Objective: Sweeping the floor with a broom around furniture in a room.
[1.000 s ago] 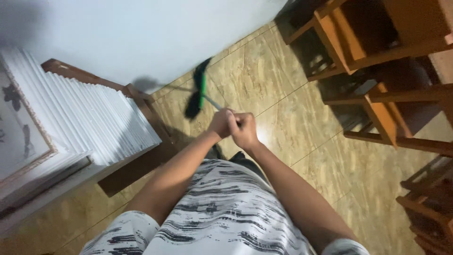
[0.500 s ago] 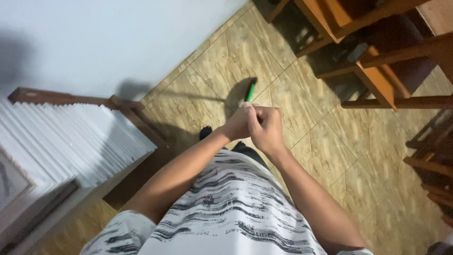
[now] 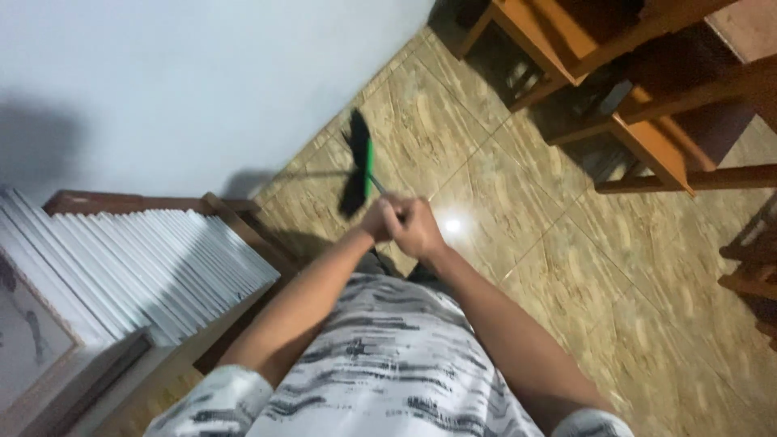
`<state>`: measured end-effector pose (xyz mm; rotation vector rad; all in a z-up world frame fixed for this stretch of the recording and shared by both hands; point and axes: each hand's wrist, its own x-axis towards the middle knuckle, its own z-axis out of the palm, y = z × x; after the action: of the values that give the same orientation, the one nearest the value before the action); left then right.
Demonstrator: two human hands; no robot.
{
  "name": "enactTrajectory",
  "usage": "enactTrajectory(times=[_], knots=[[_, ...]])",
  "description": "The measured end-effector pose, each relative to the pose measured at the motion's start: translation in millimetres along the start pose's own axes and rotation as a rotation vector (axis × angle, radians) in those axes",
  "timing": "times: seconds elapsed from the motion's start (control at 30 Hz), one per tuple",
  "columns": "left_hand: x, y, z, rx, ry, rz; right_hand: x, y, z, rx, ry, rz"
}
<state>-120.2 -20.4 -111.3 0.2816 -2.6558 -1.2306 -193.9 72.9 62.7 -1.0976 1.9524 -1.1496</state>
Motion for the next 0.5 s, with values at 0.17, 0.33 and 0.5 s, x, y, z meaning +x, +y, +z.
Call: enactTrajectory(times=[0.17,0.33,0.5], knots=[[-4.0,24.6,30.1,-0.039,-0.031,0.109,-23.1,-24.0,-24.8,-0.05,0.026,-0.015],[27.2,51.0,15.8,-0.264,-0.094,0.014,-15.1,-37.6,-49.7,-0.12,0.073,0.161],[32.2,125.4,-93.7,-0.29,0.074,0.056,-9.3,-109.0,-63.7,-0.033,0.102,0.109]])
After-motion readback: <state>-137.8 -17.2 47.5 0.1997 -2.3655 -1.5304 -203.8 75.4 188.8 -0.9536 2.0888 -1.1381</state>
